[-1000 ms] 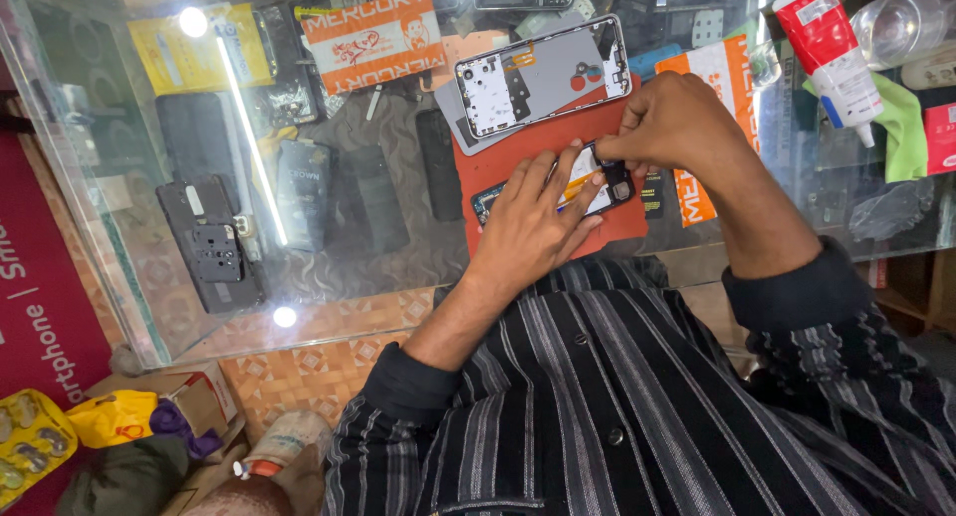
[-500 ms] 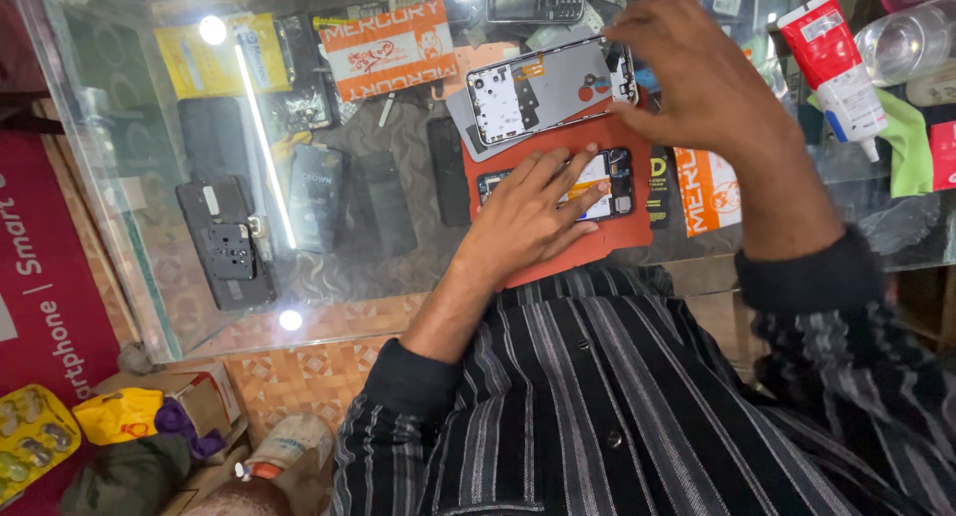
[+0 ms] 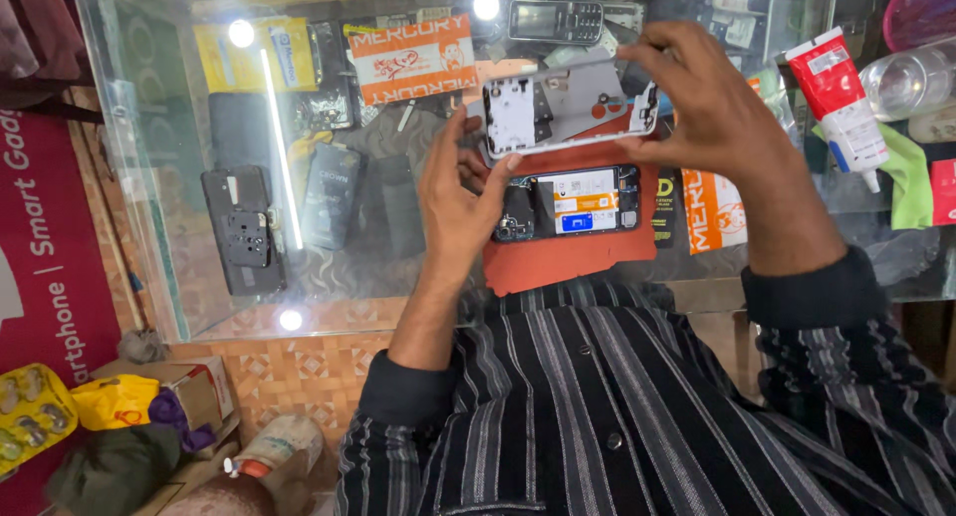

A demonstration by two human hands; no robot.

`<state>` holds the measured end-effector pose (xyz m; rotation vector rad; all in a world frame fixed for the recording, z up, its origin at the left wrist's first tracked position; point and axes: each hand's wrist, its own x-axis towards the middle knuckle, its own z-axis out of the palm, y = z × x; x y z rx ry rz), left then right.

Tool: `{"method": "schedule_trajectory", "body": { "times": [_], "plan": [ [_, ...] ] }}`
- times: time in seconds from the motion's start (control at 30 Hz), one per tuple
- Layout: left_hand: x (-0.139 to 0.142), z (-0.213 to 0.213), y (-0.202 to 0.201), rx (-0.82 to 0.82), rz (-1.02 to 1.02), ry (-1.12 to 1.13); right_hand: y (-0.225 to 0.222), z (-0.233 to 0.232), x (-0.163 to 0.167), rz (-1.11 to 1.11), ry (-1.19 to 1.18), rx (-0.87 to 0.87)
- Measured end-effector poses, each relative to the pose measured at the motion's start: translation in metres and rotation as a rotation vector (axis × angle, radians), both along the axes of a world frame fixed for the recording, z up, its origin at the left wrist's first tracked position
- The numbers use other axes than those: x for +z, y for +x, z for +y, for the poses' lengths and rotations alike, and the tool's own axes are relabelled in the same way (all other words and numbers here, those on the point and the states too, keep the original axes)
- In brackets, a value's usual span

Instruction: The person repairs a smartphone at a glass workbench. They hold the opened phone, peel and reseat a black component inside the frame, align the midframe and back cover, press the assembly together, and handle small internal parts and a small tool while working on the device.

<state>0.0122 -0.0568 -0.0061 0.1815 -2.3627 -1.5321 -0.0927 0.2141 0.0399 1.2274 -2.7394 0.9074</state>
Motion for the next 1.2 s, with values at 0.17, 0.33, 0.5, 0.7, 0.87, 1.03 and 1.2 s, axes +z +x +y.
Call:
{"method": "schedule_trajectory", "body": {
  "times": [0.17,0.33,0.5,0.7,0.87,1.03,1.2],
  "plan": [
    [-0.016,0.0,0.002,-0.047,-0.003,0.037,0.016,-0.005,-0.006,0.02,-0.013,0.006],
    [-0.031,-0.005,-0.003,-0.1,-0.135,0.222,0.021,-0.007,-0.023,-0.067,-0.002,-0.044],
    [-0.033,-0.019,-0.02,-0.09,-0.021,0.011,0.016,-0.009,-0.029,-0.029,-0.079,-0.049],
    [-0.031,-0.024,-0.033,-0.073,0.037,0.014,0.013,-0.01,-0.032,-0.062,-0.214,-0.133],
    [-0.02,-0.03,-0.031,-0.14,0.15,-0.1,0.017,-0.005,-0.028,0.141,-0.243,-0.134],
    [-0.009,-0.032,-0.023,-0.186,0.114,-0.228,0.025,-0.001,-0.021,0.151,-0.254,-0.07],
    [-0.007,-0.031,-0.019,-0.207,0.134,-0.308,0.033,-0.003,-0.02,0.123,-0.231,-0.076]
  ]
}}
